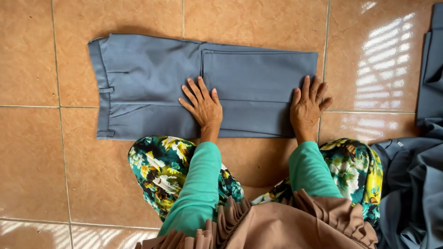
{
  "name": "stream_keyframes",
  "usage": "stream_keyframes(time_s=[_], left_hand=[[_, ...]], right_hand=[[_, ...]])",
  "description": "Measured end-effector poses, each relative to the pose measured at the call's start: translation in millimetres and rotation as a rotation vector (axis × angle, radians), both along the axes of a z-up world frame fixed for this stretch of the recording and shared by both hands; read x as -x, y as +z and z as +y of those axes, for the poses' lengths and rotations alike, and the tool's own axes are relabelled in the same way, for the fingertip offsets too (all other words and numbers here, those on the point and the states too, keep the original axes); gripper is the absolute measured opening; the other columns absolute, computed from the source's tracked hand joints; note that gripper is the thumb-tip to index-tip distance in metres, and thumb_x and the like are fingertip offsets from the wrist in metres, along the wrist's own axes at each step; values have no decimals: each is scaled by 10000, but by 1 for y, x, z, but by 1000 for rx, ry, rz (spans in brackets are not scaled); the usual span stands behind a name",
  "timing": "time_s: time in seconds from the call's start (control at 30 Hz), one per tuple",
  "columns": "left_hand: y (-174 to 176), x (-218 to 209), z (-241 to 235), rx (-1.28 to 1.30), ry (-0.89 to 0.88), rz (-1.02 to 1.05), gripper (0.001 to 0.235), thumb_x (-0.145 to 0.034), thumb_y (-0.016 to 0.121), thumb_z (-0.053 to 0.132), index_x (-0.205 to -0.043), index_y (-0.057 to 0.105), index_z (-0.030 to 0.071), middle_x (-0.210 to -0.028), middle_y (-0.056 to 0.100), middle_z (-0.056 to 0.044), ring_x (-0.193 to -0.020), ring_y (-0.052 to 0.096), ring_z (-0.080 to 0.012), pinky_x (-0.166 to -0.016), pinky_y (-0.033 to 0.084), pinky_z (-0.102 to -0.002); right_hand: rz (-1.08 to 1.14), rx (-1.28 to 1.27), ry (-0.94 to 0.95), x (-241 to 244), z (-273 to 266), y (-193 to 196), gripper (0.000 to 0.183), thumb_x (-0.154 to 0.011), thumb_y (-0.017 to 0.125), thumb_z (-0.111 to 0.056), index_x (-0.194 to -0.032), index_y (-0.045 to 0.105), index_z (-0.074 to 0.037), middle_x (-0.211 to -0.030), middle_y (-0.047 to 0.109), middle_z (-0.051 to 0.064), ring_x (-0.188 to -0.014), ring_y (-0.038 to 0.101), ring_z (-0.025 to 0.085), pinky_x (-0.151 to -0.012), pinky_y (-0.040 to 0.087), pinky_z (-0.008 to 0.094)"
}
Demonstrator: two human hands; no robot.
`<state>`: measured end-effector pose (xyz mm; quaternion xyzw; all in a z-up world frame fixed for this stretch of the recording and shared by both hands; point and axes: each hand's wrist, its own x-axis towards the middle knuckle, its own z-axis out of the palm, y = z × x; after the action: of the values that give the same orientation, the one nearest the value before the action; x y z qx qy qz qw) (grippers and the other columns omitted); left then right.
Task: The person sits on a tiled floor and folds multiple pairs of gray trousers by hand. They lay each pair flat, fold the legs together, and then fold the garment into a compact rectangle, placing the finished items in a neat stack.
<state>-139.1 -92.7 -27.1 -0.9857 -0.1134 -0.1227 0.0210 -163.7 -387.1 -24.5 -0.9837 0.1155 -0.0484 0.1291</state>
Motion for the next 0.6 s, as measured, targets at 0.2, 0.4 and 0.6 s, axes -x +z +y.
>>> stream_keyframes(time_s=[0.2,0.4,0.6], left_hand=[[17,-23,-81,135,-336,180,601,-1083,396,450,-1614,300,185,-1696,216,-126,-1576,162,-363,-1248,77,-645],[10,-69,-54,107,-338,341,575,-1124,321,499,-1652,154,343,-1736,116,7,-1599,118,-304,-1259,81,-626],[14,-79,2,-54,-148,272,550,-1141,277,538,-1653,185,358,-1707,102,42,-1582,172,-272,-1268,183,-527]], right_hand=[[-193,120,169,-40,65,-11,524,-1164,531,-352,-1649,418,-189,-1727,194,85,-1566,60,331,-1183,-78,582],[146,-20,329,-80,58,14,569,-1126,324,-481,-1654,292,-271,-1728,193,5,-1593,66,264,-1240,13,651],[67,8,220,-91,14,37,615,-1159,299,-452,-1659,265,-96,-1709,216,100,-1566,153,305,-1188,101,671]])
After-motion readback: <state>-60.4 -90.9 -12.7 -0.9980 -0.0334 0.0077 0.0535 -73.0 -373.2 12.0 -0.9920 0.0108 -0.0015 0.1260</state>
